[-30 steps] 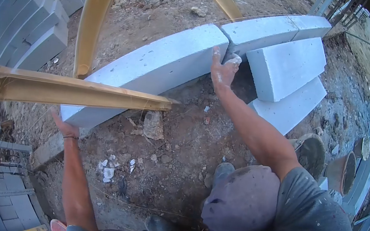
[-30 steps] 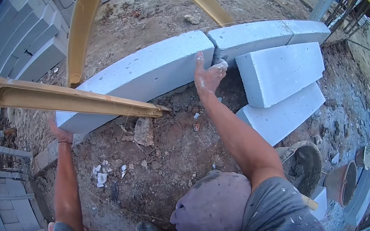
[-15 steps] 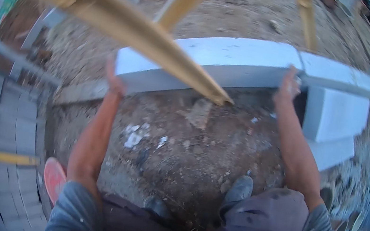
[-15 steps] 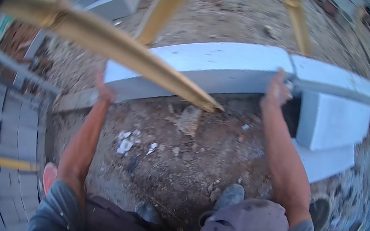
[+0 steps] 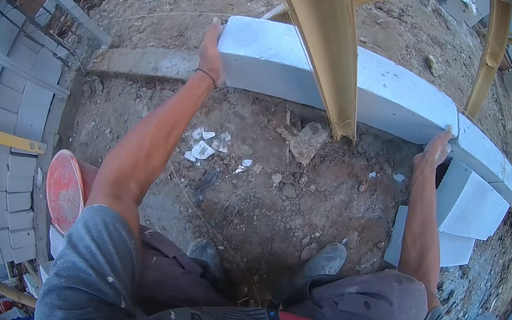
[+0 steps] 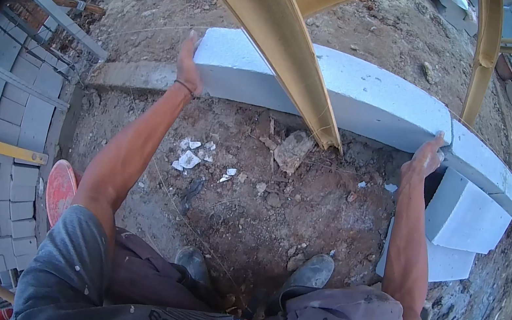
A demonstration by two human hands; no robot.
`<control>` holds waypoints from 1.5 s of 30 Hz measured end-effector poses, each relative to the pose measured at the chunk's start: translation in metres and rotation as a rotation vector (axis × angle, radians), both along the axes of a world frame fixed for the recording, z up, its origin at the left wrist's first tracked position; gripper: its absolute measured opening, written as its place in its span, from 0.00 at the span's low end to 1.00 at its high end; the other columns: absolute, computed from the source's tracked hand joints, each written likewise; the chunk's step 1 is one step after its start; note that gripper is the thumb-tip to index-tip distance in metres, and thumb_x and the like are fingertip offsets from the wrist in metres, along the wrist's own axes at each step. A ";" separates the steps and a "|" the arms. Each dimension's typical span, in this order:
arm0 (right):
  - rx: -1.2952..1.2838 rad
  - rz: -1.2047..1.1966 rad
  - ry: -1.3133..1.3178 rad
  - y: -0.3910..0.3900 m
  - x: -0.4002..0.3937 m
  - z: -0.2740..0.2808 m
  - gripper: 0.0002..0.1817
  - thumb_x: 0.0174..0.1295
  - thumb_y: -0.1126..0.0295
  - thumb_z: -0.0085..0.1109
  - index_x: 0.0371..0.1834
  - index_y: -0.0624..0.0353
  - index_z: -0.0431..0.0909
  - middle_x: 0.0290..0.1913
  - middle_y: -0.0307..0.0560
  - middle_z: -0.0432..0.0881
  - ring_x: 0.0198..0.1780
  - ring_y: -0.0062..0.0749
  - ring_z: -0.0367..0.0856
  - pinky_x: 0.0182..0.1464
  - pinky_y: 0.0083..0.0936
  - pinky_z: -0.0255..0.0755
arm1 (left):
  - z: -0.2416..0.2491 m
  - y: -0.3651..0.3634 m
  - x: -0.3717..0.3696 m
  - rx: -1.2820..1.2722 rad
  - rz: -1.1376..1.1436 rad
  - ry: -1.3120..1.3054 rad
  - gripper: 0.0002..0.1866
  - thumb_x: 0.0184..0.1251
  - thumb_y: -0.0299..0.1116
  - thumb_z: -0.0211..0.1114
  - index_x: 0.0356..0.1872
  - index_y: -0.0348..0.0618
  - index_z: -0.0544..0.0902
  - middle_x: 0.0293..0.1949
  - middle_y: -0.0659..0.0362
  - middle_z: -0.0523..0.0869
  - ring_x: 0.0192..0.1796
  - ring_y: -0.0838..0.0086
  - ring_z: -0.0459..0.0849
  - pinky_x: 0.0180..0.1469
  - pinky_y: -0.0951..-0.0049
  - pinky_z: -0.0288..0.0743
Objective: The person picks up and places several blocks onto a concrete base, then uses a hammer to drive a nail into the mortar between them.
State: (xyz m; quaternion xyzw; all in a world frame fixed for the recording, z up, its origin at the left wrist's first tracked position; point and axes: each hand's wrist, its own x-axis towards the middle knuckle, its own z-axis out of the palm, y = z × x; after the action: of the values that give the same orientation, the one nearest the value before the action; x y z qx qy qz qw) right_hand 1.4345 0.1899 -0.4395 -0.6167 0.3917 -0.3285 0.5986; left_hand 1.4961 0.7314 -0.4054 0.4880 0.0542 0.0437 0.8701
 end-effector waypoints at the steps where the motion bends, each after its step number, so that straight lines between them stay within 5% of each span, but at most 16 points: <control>1: -0.005 -0.014 -0.010 0.002 -0.001 0.001 0.51 0.68 0.37 0.57 0.74 0.80 0.63 0.73 0.62 0.72 0.71 0.47 0.73 0.73 0.39 0.65 | -0.001 0.000 0.000 -0.003 -0.004 0.003 0.38 0.79 0.62 0.48 0.62 0.31 0.79 0.55 0.48 0.86 0.58 0.62 0.85 0.65 0.64 0.76; 7: -0.075 -0.037 0.102 0.026 -0.013 0.024 0.50 0.71 0.37 0.55 0.74 0.79 0.59 0.74 0.63 0.68 0.74 0.47 0.69 0.77 0.38 0.59 | -0.002 -0.002 0.000 0.008 0.024 0.000 0.39 0.78 0.63 0.47 0.61 0.31 0.79 0.55 0.48 0.86 0.57 0.63 0.85 0.62 0.64 0.77; 18: -0.159 -0.037 0.202 0.031 -0.015 0.024 0.55 0.69 0.31 0.52 0.75 0.79 0.59 0.73 0.64 0.70 0.72 0.47 0.72 0.74 0.37 0.63 | -0.011 0.004 0.009 -0.054 -0.019 0.003 0.38 0.78 0.64 0.48 0.61 0.33 0.81 0.52 0.50 0.87 0.54 0.62 0.86 0.61 0.63 0.77; 20: -0.219 -0.077 0.119 0.026 -0.011 0.019 0.48 0.69 0.32 0.53 0.65 0.76 0.73 0.59 0.64 0.82 0.60 0.50 0.81 0.64 0.41 0.71 | -0.008 0.002 0.000 -0.028 0.008 0.013 0.38 0.78 0.63 0.48 0.61 0.33 0.81 0.53 0.50 0.87 0.54 0.62 0.86 0.62 0.62 0.77; 23: -0.415 -0.086 0.021 0.014 -0.010 0.002 0.42 0.70 0.34 0.54 0.59 0.70 0.80 0.51 0.63 0.86 0.51 0.55 0.84 0.58 0.47 0.73 | -0.028 0.015 0.018 0.104 0.079 -0.092 0.34 0.80 0.59 0.49 0.62 0.34 0.81 0.56 0.51 0.86 0.58 0.62 0.84 0.65 0.60 0.75; 25: -0.400 -0.113 0.204 0.011 -0.010 0.006 0.43 0.71 0.35 0.50 0.62 0.73 0.76 0.58 0.75 0.82 0.62 0.68 0.79 0.65 0.51 0.70 | -0.033 0.021 0.024 0.074 0.005 -0.181 0.32 0.82 0.54 0.47 0.64 0.34 0.80 0.58 0.51 0.85 0.63 0.61 0.83 0.67 0.57 0.75; 28: -0.384 -0.125 0.315 0.020 -0.015 0.016 0.49 0.70 0.32 0.48 0.70 0.75 0.68 0.63 0.80 0.74 0.66 0.73 0.75 0.70 0.53 0.67 | -0.033 0.023 0.027 0.000 0.021 -0.109 0.32 0.80 0.54 0.47 0.66 0.34 0.78 0.61 0.51 0.84 0.63 0.58 0.83 0.67 0.56 0.76; 45: -0.305 -0.125 0.256 0.020 -0.030 0.018 0.47 0.66 0.35 0.58 0.62 0.79 0.74 0.60 0.77 0.79 0.65 0.67 0.77 0.69 0.48 0.69 | -0.019 0.021 0.019 0.080 -0.002 -0.016 0.32 0.79 0.54 0.47 0.68 0.38 0.76 0.60 0.53 0.83 0.62 0.57 0.81 0.66 0.54 0.73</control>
State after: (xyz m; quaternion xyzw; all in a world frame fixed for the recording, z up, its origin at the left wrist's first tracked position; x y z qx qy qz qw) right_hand 1.4042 0.2098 -0.4220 -0.7115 0.4477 -0.3397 0.4220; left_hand 1.5149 0.7528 -0.4239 0.5220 0.0448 0.0490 0.8504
